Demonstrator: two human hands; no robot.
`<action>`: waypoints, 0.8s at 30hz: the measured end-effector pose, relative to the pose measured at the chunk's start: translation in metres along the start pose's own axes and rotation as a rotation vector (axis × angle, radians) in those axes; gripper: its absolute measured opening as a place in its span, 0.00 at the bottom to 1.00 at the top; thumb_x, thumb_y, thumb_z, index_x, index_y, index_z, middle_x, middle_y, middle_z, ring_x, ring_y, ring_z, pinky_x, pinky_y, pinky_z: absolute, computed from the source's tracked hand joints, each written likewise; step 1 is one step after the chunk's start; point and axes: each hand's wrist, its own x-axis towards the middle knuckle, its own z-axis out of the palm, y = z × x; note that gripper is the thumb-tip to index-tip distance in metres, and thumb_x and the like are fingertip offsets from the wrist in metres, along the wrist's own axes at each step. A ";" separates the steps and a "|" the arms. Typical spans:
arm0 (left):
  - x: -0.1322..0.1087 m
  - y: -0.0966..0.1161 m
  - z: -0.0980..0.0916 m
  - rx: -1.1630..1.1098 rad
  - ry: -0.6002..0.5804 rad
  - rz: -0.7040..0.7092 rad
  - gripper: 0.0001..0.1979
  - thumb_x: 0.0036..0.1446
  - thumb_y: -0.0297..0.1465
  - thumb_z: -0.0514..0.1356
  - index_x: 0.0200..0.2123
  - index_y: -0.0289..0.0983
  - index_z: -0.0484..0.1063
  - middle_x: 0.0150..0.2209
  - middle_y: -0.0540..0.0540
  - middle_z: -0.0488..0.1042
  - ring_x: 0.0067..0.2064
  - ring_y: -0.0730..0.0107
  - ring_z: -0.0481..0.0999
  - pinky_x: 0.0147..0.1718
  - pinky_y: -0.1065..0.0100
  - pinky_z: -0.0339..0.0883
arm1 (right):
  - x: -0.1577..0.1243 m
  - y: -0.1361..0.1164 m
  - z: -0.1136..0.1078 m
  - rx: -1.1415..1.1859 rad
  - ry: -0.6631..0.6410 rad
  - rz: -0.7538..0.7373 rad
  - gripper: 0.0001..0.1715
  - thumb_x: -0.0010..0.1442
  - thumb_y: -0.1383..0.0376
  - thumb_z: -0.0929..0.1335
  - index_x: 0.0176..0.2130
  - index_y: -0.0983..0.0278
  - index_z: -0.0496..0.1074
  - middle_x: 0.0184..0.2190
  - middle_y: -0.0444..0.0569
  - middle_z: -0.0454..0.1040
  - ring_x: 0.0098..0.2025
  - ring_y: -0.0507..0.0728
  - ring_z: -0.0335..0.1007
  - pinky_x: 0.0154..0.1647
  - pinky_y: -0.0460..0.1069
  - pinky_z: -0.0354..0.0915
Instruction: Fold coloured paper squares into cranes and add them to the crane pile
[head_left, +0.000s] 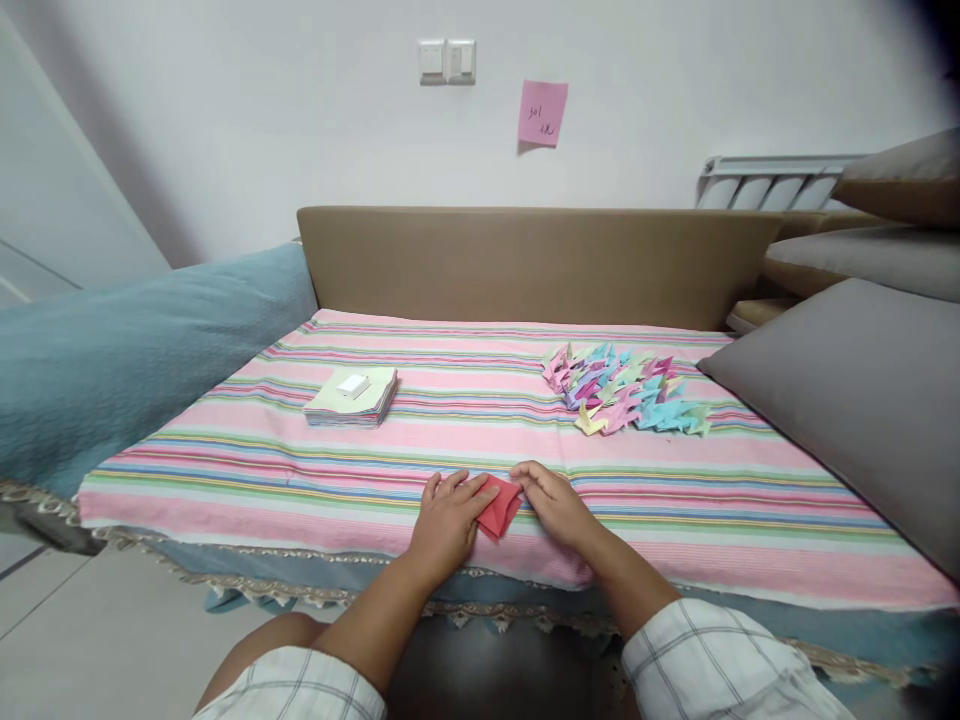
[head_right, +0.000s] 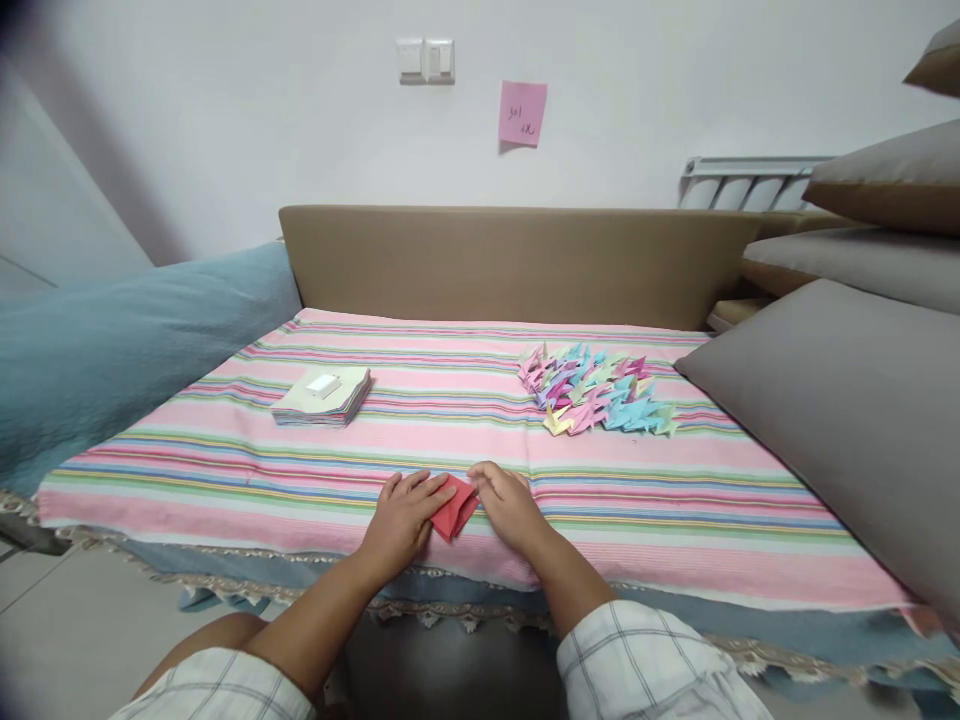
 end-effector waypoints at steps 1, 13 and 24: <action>0.000 0.000 0.000 0.010 -0.006 0.003 0.25 0.54 0.23 0.52 0.53 0.53 0.65 0.57 0.52 0.65 0.58 0.55 0.60 0.55 0.44 0.45 | 0.000 -0.001 -0.001 -0.002 0.007 -0.007 0.16 0.61 0.61 0.57 0.40 0.60 0.70 0.37 0.46 0.74 0.41 0.56 0.68 0.45 0.51 0.60; -0.001 0.001 -0.007 -0.014 -0.084 0.032 0.30 0.47 0.23 0.55 0.54 0.52 0.64 0.59 0.50 0.63 0.60 0.51 0.56 0.56 0.40 0.41 | -0.003 0.002 0.002 -0.306 -0.045 -0.198 0.10 0.55 0.64 0.67 0.39 0.58 0.74 0.43 0.49 0.71 0.46 0.58 0.64 0.48 0.55 0.58; 0.004 0.003 -0.008 -0.091 -0.059 -0.070 0.17 0.59 0.33 0.51 0.50 0.48 0.68 0.56 0.51 0.67 0.59 0.57 0.59 0.57 0.45 0.44 | -0.003 0.004 0.004 -0.367 -0.069 -0.169 0.10 0.56 0.65 0.66 0.40 0.58 0.74 0.43 0.49 0.71 0.46 0.58 0.63 0.48 0.55 0.57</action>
